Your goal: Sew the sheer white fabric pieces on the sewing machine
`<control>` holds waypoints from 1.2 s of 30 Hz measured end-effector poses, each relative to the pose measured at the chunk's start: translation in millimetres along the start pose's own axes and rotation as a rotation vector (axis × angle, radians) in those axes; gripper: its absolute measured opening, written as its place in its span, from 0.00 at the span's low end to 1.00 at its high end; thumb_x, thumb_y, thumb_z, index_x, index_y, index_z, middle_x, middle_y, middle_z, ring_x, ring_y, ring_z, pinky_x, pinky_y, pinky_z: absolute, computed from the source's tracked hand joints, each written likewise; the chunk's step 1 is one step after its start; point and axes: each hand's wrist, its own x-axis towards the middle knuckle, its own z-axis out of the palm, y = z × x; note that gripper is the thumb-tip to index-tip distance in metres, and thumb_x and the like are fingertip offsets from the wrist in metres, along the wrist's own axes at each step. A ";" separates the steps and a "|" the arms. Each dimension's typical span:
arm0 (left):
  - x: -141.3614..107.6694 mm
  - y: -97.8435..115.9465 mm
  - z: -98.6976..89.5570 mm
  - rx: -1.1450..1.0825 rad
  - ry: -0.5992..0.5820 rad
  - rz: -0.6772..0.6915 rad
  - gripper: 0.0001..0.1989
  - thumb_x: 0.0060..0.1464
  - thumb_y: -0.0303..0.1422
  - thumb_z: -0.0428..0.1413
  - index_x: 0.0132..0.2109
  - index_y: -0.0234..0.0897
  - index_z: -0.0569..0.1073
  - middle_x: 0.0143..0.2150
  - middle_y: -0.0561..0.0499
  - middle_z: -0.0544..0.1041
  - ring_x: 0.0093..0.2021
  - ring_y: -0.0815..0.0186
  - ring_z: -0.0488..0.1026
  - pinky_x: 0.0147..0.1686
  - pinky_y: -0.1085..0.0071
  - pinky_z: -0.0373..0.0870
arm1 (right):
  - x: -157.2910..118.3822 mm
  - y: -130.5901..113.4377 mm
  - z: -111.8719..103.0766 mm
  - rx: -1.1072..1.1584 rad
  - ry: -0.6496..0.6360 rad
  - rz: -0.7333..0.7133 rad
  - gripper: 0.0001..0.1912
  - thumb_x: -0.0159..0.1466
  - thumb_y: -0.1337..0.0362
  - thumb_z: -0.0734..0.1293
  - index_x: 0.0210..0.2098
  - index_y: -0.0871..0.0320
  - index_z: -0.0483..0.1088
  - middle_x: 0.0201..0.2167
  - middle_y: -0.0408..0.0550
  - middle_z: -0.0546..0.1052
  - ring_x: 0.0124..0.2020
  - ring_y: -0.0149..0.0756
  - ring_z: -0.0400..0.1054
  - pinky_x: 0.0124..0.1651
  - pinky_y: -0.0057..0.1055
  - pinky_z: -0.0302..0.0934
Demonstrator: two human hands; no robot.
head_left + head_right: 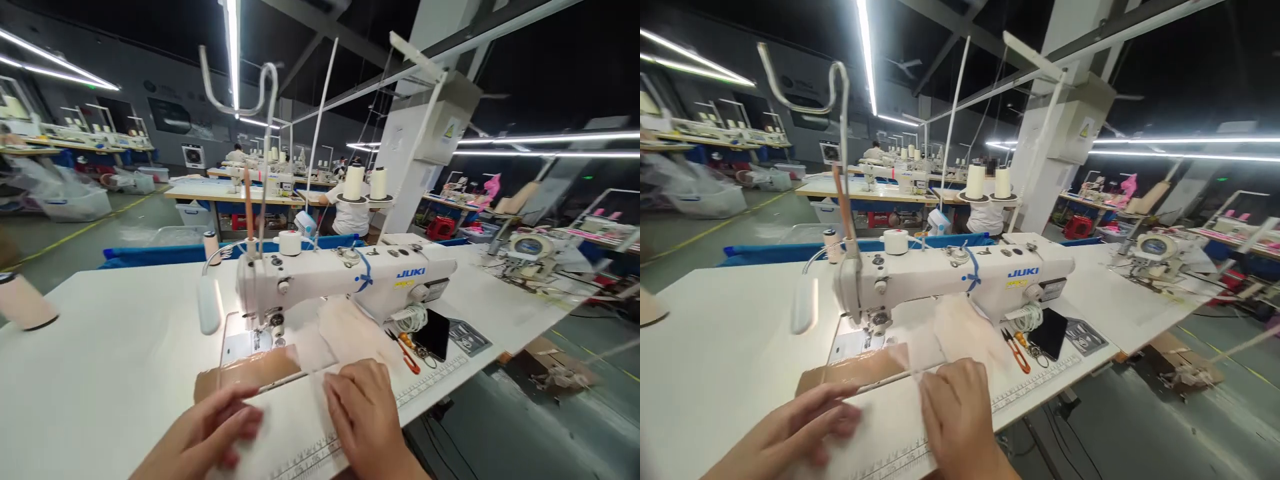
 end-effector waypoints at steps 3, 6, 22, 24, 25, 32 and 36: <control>-3.0 10.8 14.5 -0.231 -0.072 -0.081 0.35 0.49 0.54 0.63 0.58 0.39 0.71 0.43 0.45 0.80 0.45 0.54 0.77 0.41 0.65 0.74 | -8.2 -27.5 15.3 0.178 -0.153 -0.145 0.08 0.66 0.68 0.66 0.45 0.57 0.70 0.31 0.46 0.73 0.31 0.37 0.63 0.35 0.36 0.52; -0.4 12.3 7.4 -0.280 -0.154 -0.015 0.29 0.48 0.45 0.67 0.55 0.37 0.73 0.38 0.48 0.79 0.42 0.56 0.76 0.43 0.65 0.72 | -5.9 -36.1 21.6 0.356 -0.256 -0.100 0.10 0.68 0.66 0.64 0.49 0.55 0.69 0.34 0.48 0.75 0.34 0.38 0.66 0.36 0.36 0.58; -6.6 18.6 -30.1 -0.072 -0.288 -0.049 0.16 0.56 0.45 0.61 0.38 0.36 0.72 0.35 0.48 0.82 0.33 0.65 0.73 0.31 0.72 0.62 | 54.1 -23.9 54.0 1.169 -0.967 0.668 0.18 0.64 0.48 0.70 0.36 0.56 0.64 0.25 0.36 0.64 0.25 0.25 0.60 0.30 0.24 0.55; -1.9 20.9 -32.0 -0.017 -0.286 0.002 0.15 0.58 0.45 0.59 0.37 0.36 0.72 0.31 0.50 0.81 0.33 0.65 0.73 0.32 0.72 0.62 | 56.1 -24.1 50.5 1.204 -1.036 0.704 0.18 0.64 0.48 0.70 0.36 0.56 0.64 0.23 0.34 0.63 0.22 0.24 0.59 0.27 0.23 0.54; 0.6 23.0 -32.1 -0.010 -0.302 0.022 0.15 0.58 0.45 0.59 0.36 0.37 0.71 0.29 0.52 0.79 0.32 0.65 0.72 0.32 0.72 0.62 | 58.0 -23.2 48.9 1.215 -1.076 0.715 0.19 0.63 0.49 0.71 0.35 0.56 0.64 0.23 0.34 0.62 0.21 0.24 0.58 0.25 0.22 0.53; 23.2 32.2 -28.2 0.070 -0.377 0.099 0.11 0.56 0.40 0.58 0.31 0.38 0.69 0.29 0.55 0.67 0.32 0.66 0.66 0.30 0.72 0.58 | 72.8 -1.8 63.2 1.129 -1.089 0.659 0.14 0.61 0.56 0.72 0.33 0.56 0.65 0.25 0.36 0.66 0.26 0.27 0.62 0.29 0.23 0.55; 40.8 20.8 -25.7 0.137 -0.210 0.165 0.13 0.54 0.37 0.56 0.27 0.39 0.60 0.26 0.58 0.58 0.28 0.69 0.58 0.26 0.72 0.52 | 70.5 0.3 80.9 1.108 -1.012 0.632 0.15 0.63 0.52 0.70 0.36 0.55 0.65 0.30 0.39 0.69 0.33 0.31 0.65 0.36 0.27 0.59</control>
